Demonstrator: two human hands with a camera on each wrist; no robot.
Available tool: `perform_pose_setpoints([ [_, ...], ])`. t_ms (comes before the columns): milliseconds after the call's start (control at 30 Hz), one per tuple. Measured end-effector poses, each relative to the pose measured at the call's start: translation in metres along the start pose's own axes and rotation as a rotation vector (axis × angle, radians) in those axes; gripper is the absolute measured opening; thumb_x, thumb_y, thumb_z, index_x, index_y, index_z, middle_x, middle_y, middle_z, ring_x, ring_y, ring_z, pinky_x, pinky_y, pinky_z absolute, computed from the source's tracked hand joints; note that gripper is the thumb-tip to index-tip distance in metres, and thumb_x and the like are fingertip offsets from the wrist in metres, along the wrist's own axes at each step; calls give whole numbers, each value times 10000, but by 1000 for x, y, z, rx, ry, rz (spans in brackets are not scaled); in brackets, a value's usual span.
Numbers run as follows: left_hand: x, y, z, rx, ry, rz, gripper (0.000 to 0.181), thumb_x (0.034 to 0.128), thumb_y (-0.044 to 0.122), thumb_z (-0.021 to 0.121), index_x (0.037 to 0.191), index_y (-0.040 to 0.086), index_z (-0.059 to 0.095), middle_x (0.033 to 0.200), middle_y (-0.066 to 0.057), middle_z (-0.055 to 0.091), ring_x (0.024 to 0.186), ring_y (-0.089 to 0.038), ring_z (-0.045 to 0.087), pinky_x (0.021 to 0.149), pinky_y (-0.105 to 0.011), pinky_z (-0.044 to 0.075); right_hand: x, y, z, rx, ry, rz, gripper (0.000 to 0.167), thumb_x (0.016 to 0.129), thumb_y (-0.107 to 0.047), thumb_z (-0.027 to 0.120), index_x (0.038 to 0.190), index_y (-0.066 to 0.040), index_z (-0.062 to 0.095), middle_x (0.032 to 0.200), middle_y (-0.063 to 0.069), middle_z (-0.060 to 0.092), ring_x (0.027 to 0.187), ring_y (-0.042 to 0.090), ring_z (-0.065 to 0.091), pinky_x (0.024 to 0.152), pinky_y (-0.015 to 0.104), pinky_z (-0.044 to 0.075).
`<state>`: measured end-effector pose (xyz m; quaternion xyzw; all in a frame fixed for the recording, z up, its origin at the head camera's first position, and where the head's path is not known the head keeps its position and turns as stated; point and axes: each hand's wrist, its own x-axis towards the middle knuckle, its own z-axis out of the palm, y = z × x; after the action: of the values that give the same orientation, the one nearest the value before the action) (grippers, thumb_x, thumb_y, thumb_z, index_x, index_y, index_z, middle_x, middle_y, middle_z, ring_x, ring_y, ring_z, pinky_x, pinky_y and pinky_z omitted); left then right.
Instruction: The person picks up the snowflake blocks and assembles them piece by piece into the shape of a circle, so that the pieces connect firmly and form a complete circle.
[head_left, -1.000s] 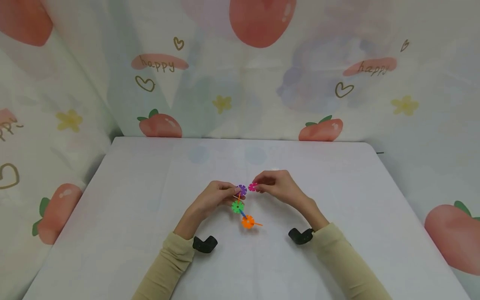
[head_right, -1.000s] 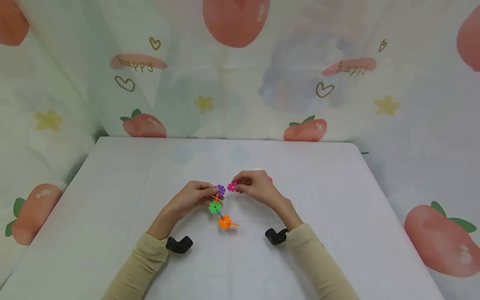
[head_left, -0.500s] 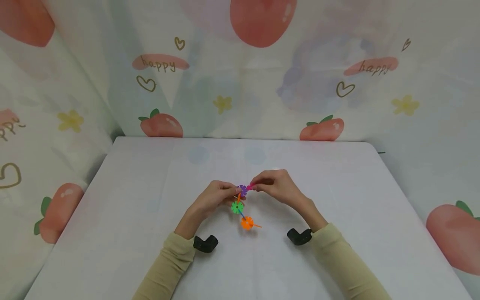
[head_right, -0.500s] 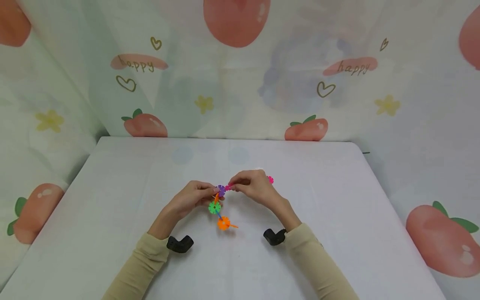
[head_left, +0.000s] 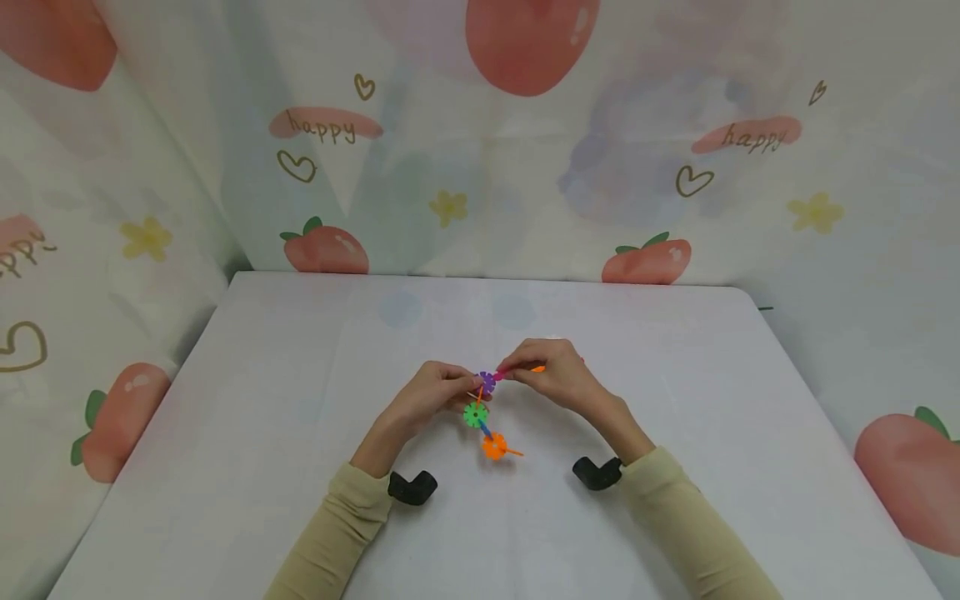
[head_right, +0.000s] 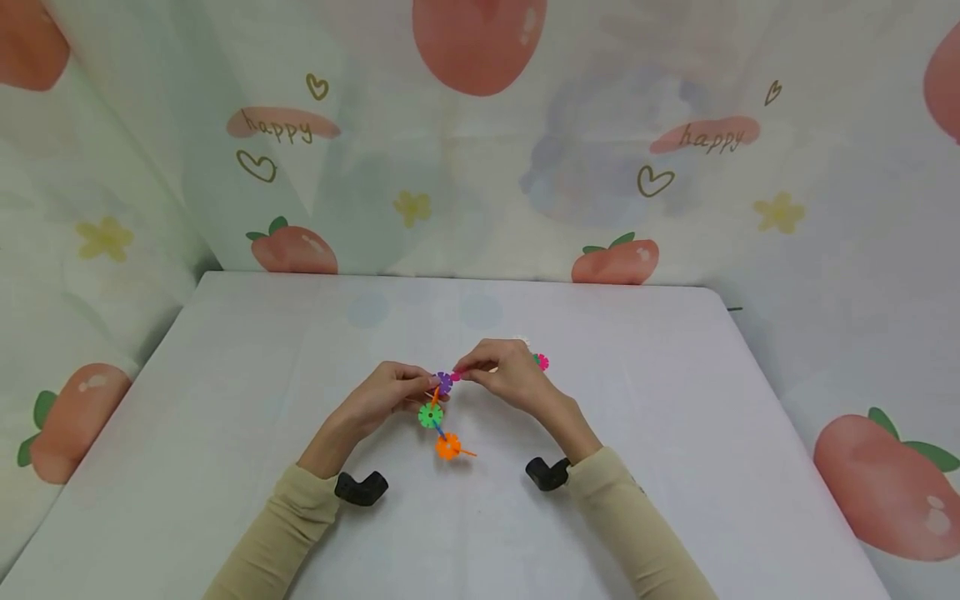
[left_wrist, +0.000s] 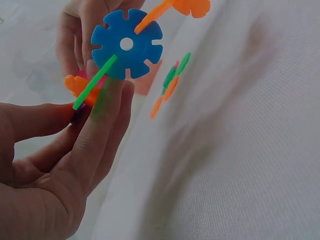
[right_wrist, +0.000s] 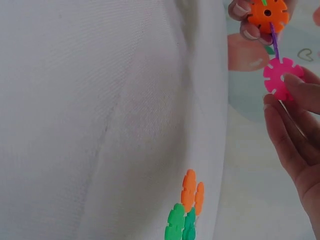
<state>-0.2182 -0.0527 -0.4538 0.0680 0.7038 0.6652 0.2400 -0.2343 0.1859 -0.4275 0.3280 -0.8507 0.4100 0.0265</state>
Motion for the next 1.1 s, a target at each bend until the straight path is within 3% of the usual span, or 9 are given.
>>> perform_pose_setpoints([
  [300, 1, -1, 1, 10, 10, 0, 269, 1025, 142, 617, 1103, -86, 736, 1014, -187, 781, 736, -140, 736, 739, -258, 620, 1, -2, -1, -76, 0, -29, 154, 845, -23, 825, 968, -115, 839, 893, -28, 772, 814, 125, 698, 679, 225, 556],
  [500, 1, -2, 1, 34, 1, 3, 278, 1029, 140, 603, 1107, -94, 731, 1023, -192, 780, 724, -133, 721, 721, -237, 611, 2, -1, 2, -64, -4, -43, 156, 840, -22, 828, 965, -114, 840, 883, -29, 757, 814, 124, 693, 679, 218, 562],
  [633, 1, -3, 0, 20, -10, -3, 280, 1034, 145, 601, 1119, -91, 728, 1028, -191, 780, 746, -143, 731, 731, -236, 609, 0, 2, 4, -33, -8, -7, 154, 857, -23, 814, 978, -115, 838, 896, -27, 763, 816, 115, 693, 684, 224, 564],
  [800, 0, -4, -1, 6, -32, -2, 282, 1035, 135, 589, 1118, -97, 726, 1015, -192, 780, 749, -141, 736, 737, -245, 613, 0, 3, 6, 43, -34, 15, 156, 868, -10, 799, 978, -114, 840, 904, -7, 764, 840, 136, 698, 705, 299, 592],
  [1100, -1, -2, 1, 6, -15, -14, 271, 1022, 122, 609, 1099, -101, 742, 964, -181, 786, 738, -156, 755, 722, -249, 618, -2, 5, 12, 26, 42, -94, 176, 792, 26, 847, 916, -98, 848, 766, 45, 715, 689, 81, 610, 572, 262, 510],
])
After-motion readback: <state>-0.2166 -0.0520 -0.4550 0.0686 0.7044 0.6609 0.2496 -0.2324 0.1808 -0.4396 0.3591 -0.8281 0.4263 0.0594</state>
